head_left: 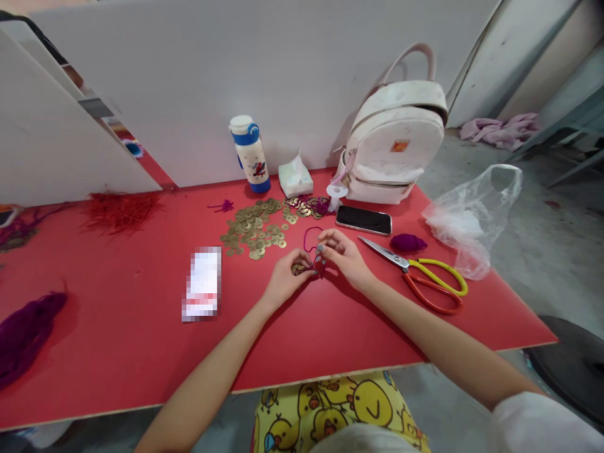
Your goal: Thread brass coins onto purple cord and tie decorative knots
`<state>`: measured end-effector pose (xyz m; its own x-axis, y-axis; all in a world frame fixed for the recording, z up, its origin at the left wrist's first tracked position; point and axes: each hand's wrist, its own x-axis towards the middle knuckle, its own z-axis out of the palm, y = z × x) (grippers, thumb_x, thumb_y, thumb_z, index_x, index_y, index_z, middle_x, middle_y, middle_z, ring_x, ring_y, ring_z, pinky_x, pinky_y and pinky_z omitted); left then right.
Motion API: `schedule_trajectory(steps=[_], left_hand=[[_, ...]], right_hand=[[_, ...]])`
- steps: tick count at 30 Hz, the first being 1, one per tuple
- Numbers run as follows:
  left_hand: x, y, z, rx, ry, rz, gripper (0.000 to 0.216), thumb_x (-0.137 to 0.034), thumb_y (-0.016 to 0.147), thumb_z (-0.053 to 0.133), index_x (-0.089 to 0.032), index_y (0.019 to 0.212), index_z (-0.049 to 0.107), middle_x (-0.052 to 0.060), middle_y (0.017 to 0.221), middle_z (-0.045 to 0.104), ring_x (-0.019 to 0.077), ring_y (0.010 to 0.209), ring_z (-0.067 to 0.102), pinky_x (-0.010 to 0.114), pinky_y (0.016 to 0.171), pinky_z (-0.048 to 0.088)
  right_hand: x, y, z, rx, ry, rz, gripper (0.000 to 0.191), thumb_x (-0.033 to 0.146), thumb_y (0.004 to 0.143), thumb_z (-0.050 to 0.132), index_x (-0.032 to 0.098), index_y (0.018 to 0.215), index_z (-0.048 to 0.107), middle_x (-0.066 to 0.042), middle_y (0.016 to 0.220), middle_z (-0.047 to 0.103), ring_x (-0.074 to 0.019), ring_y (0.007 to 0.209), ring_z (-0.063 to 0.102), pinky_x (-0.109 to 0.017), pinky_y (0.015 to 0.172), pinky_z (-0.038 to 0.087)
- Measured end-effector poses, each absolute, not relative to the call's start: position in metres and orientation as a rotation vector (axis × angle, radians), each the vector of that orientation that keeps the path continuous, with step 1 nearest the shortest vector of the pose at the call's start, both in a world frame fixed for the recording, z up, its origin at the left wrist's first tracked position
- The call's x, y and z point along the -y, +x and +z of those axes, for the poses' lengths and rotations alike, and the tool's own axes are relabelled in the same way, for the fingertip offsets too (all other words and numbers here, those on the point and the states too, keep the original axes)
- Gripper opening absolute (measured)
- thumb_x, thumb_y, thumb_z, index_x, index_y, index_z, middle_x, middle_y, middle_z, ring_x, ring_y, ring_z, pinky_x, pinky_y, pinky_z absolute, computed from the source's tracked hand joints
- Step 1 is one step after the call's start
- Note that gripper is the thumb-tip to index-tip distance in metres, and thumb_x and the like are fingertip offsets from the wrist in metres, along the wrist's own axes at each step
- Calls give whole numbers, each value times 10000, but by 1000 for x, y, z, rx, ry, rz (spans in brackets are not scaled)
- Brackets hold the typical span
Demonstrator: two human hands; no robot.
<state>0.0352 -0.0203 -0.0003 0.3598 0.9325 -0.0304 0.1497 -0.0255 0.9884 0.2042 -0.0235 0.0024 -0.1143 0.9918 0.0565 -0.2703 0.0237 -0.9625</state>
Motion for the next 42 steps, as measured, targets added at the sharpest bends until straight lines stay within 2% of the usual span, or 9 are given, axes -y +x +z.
schedule_trajectory(steps=[13,20,23,27,29,33,36,42], left_hand=[[20,31,-6,-1046,1670,771,109,-181,722,702,-160,788,617,0,741,640,119,672,576,220,628,430],[21,31,-6,-918,1410,770,175,-274,713,735,-155,803,643,28,794,682,171,753,663,299,720,548],[20,31,-3,-921,1284,807,248,-301,677,768,-151,837,654,28,775,691,172,686,675,306,669,572],[18,30,2,-997,1312,842,247,-349,717,733,-145,835,660,9,685,670,98,452,561,213,439,452],[16,29,2,-1012,1349,853,223,-356,751,701,-141,791,657,2,630,649,75,405,501,195,404,393],[14,27,0,-1036,1389,922,202,-338,745,703,-145,716,649,-10,577,613,75,430,491,192,436,384],[13,26,0,-1091,1373,1004,200,-341,723,714,-151,705,654,-20,561,588,81,449,482,197,449,376],[13,26,3,-1137,1441,1061,172,-318,733,698,-158,676,673,-9,576,602,101,511,501,216,503,398]], right_hand=[[22,203,-4,970,-795,1488,290,375,756,765,230,925,579,40,765,573,-82,630,566,-197,595,491],[21,204,-5,846,-837,1433,273,351,724,790,225,878,604,45,755,587,-73,629,568,-194,618,508],[19,207,-8,806,-918,1371,296,357,706,797,221,880,600,47,745,596,-76,624,571,-200,615,518],[17,209,-10,785,-956,1349,332,369,688,801,211,887,587,44,753,603,-74,634,577,-195,612,518],[18,208,-9,808,-960,1340,343,380,694,797,209,892,577,42,763,602,-75,650,587,-197,624,522],[22,203,-7,947,-951,1393,335,447,770,725,216,878,508,27,798,611,-104,701,627,-237,640,541],[27,196,-10,1093,-916,1507,359,489,805,674,229,872,435,24,833,607,-115,680,626,-253,582,529],[32,186,-16,1299,-946,1479,378,336,745,743,232,855,397,64,776,528,-98,695,580,-233,621,476]])
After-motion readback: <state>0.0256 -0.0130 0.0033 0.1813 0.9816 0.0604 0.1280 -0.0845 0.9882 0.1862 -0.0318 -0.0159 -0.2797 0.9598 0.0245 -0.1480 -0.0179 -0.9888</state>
